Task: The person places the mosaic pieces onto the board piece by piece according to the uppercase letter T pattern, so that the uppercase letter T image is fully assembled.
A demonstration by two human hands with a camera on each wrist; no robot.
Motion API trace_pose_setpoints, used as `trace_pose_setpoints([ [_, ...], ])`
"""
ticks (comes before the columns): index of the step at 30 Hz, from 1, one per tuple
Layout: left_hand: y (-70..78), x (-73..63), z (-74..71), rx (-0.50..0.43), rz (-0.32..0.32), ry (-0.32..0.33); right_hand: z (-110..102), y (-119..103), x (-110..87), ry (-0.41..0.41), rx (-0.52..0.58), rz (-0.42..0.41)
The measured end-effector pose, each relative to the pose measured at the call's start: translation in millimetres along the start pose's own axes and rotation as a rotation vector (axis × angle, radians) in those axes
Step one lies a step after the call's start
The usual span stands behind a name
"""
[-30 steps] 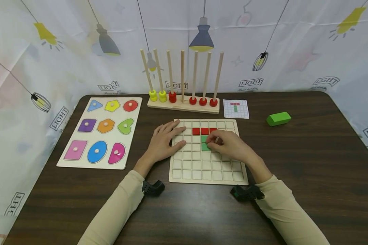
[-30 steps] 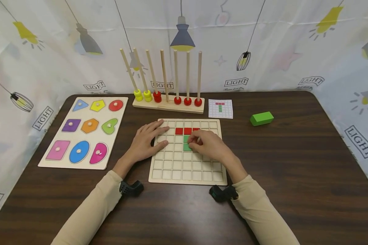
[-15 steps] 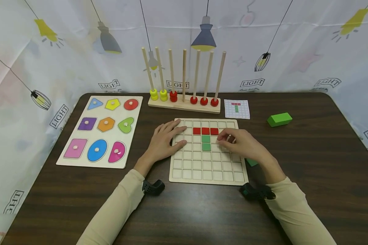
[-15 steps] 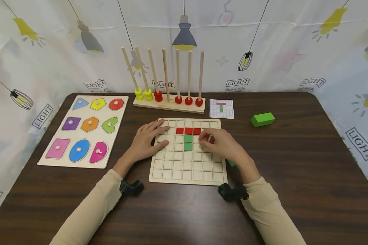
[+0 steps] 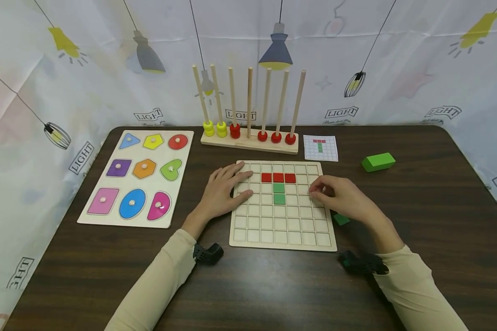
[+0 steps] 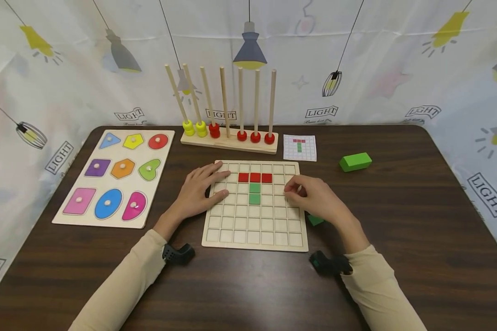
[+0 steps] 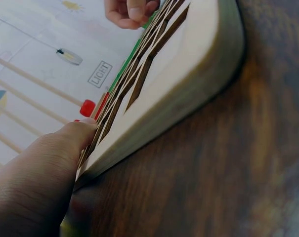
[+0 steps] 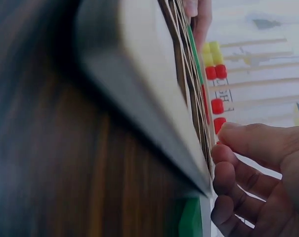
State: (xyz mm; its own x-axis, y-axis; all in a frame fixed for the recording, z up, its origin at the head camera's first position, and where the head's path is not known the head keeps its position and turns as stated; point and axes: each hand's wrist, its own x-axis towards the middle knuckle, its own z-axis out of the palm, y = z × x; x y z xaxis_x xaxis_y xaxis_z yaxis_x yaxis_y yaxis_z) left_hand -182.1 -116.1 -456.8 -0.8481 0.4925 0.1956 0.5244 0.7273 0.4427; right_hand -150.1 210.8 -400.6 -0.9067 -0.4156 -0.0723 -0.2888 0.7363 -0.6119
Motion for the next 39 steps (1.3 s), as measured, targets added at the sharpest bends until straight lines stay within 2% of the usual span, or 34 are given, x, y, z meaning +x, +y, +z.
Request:
trace_pose_setpoints([
  [9,1.9,1.5,0.0,-0.011,0.001,-0.006,-13,20,-18.0,-0.012,-0.059,0.022],
  [14,1.7,2.0,0.9,-0.011,0.002,-0.003,-22,26,-25.3,-0.095,-0.056,0.024],
  [20,1.5,1.7,1.2,-0.018,0.004,0.004,-35,25,-34.0,-0.237,-0.039,0.065],
  [24,2.4,1.6,0.1,-0.021,0.003,0.002,-40,25,-39.4,-0.295,-0.055,0.041],
  [29,2.7,1.5,-0.6,-0.022,-0.002,-0.003,-36,23,-40.0,-0.278,-0.069,-0.002],
  [39,1.5,-0.1,-1.4,-0.022,-0.002,0.0,-31,22,-36.2,-0.241,-0.125,0.039],
])
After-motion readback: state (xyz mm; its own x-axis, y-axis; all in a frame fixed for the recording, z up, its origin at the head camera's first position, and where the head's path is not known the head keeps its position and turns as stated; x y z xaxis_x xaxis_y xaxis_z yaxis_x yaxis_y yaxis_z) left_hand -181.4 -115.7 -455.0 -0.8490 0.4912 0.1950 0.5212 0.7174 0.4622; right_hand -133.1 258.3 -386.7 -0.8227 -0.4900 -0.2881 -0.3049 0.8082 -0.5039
